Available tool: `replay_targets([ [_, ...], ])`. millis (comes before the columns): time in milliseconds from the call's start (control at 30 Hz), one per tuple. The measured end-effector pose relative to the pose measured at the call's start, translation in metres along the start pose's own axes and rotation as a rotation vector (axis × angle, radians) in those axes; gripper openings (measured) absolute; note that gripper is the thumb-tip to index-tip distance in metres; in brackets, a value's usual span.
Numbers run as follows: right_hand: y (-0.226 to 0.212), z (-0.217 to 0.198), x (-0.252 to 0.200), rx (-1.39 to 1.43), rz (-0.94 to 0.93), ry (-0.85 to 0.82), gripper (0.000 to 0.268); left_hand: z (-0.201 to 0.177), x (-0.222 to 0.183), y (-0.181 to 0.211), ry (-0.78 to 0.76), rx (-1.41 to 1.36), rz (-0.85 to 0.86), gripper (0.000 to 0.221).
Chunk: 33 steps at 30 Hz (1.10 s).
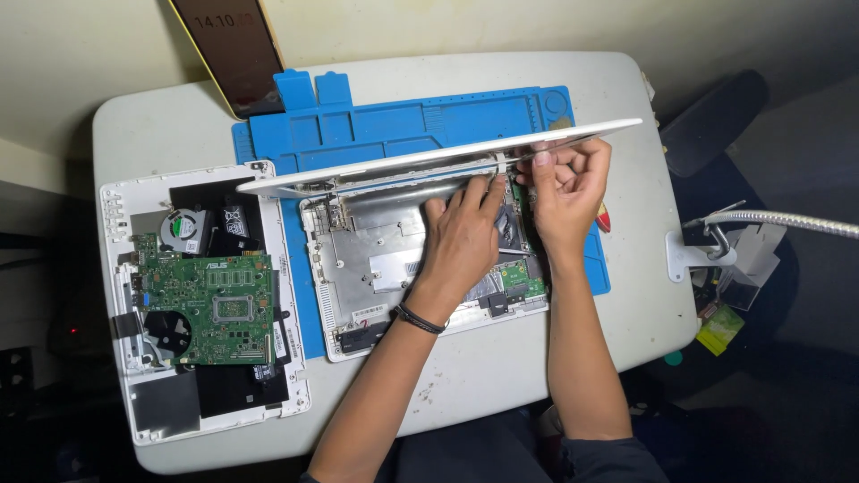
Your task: Opening a laptop casing and manipulating internal components and connectors.
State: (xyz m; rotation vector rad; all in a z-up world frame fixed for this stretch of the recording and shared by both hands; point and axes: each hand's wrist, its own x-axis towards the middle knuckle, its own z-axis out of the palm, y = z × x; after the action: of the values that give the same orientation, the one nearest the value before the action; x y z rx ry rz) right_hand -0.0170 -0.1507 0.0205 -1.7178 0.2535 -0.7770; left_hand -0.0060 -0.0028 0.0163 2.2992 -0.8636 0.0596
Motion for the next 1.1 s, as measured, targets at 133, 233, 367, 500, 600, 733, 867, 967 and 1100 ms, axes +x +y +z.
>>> replay_targets([
  [133,0.016,-0.006,0.008,0.001,0.002,0.055,0.016,-0.001,0.000,-0.003,-0.010,-0.037,-0.006,0.058],
  [233,0.022,-0.007,0.020,-0.037,-0.007,0.046,0.023,0.004,-0.001,-0.008,-0.027,-0.011,-0.005,0.059],
  [367,0.028,0.001,0.032,-0.084,0.031,0.088,0.023,0.002,-0.003,-0.006,-0.057,-0.076,-0.010,0.058],
  [500,0.013,0.023,0.039,-0.031,0.078,0.145,0.023,-0.003,-0.001,-0.006,-0.059,-0.083,-0.009,0.058],
  [600,0.004,0.028,0.035,-0.004,0.093,0.159,0.022,-0.003,-0.002,-0.006,-0.064,-0.088,-0.010,0.059],
  [733,0.014,0.017,0.033,0.031,0.056,0.108,0.024,0.000,-0.003,-0.007,-0.058,-0.089,-0.008,0.060],
  [867,0.015,0.011,0.030,0.044,0.049,0.030,0.020,-0.003,-0.002,-0.004,-0.061,-0.094,-0.016,0.060],
  [967,0.009,0.009,0.028,0.064,0.056,0.006,0.019,-0.003,-0.003,-0.004,-0.064,-0.074,-0.015,0.061],
  [1100,0.009,0.006,0.022,0.065,0.051,-0.021,0.018,0.002,-0.004,-0.005,-0.056,-0.053,-0.012,0.064],
])
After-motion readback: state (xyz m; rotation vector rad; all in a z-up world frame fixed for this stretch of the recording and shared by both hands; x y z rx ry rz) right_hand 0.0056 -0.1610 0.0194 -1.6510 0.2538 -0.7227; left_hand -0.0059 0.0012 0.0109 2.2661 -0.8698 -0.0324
